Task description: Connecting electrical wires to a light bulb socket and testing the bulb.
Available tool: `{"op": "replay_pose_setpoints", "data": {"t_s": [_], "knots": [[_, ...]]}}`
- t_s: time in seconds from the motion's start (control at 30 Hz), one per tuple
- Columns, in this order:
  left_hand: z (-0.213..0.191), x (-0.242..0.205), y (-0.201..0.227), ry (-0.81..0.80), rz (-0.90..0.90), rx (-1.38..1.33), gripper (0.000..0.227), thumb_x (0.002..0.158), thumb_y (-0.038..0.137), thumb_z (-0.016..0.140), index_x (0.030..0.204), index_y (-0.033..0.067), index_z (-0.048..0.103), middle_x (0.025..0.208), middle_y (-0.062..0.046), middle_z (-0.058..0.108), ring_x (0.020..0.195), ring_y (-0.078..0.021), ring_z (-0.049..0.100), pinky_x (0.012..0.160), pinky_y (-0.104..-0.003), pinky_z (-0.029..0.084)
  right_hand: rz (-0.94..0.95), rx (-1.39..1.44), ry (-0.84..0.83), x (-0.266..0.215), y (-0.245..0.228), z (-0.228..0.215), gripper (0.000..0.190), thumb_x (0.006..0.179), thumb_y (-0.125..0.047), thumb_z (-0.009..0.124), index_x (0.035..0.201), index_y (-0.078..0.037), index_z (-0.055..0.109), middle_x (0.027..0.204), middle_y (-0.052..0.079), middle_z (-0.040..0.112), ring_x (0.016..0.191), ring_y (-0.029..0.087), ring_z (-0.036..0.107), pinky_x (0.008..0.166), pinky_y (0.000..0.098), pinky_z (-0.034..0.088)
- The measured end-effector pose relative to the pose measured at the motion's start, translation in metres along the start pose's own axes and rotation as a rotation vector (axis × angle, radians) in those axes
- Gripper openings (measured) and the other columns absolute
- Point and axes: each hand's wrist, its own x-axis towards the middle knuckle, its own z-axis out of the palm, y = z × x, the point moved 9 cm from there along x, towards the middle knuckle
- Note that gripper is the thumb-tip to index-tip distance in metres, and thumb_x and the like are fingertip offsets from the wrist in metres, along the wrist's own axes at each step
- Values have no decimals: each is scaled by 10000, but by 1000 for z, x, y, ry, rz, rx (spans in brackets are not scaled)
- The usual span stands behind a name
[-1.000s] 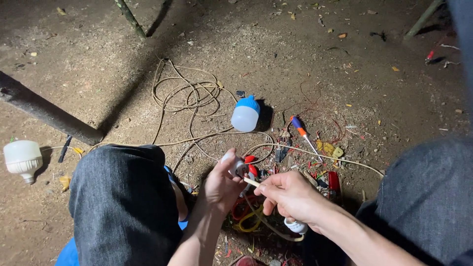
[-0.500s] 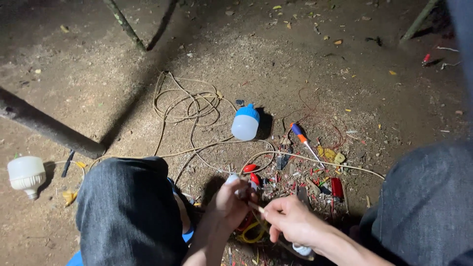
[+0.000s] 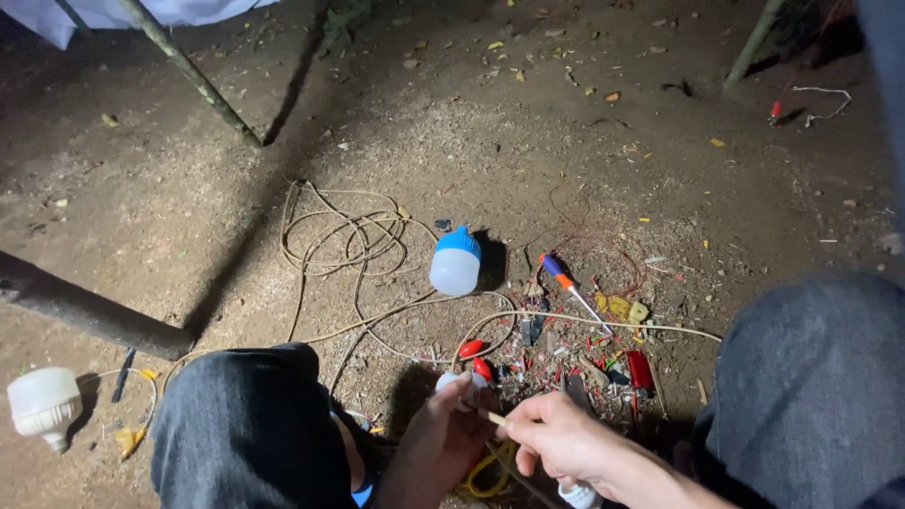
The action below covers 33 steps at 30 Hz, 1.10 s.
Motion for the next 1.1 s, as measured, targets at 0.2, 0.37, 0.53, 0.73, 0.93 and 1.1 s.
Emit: {"op": "replay_pose_setpoints", "data": {"t_s": [0.2,0.37,0.53,0.73,0.93,1.1], "knots": [[-28,16,-20,-25,-70,-133,199,989,190,624,1102,28,604,822,-157,661,721,-272,629,721,-422,513,7,-208,39,17,17,7,214,1026,-171,581,946,-95,764,597,39,695,347,61,335,339,226,193],[22,-24,32,82,312,145,121,982,-43,539,1071,19,488,836,-116,498,638,-185,460,522,-316,378,-157,-364,4,42,21,13,152,902,-83,653,1023,-93,745,734,2,712,556,85,616,510,222,467],[106,-62,95,211,553,712,764,972,126,544,1609,283,152,1240,-222,509,931,-282,570,729,-394,474,-376,-368,187,59,11,17,115,843,-146,735,950,-169,770,952,-24,739,834,112,644,788,249,525],[138,-83,126,208,700,840,755,963,117,517,1594,261,128,1505,-224,475,1030,-306,649,828,-440,605,-392,-303,0,77,28,26,422,795,-150,721,1210,-178,647,931,-18,765,754,118,685,690,238,527],[29,-57,133,499,451,308,662,983,49,575,1524,314,300,1210,-147,540,797,-197,503,644,-348,448,-307,-382,-105,44,22,25,151,912,-152,683,1055,-134,729,849,-32,726,703,89,613,664,217,473],[2,-40,117,525,404,183,638,975,-1,580,1474,317,339,1019,-102,555,610,-120,463,477,-256,397,-319,-308,-288,19,8,27,134,1003,-166,720,1026,-48,661,704,30,701,575,116,662,555,231,537]]}}
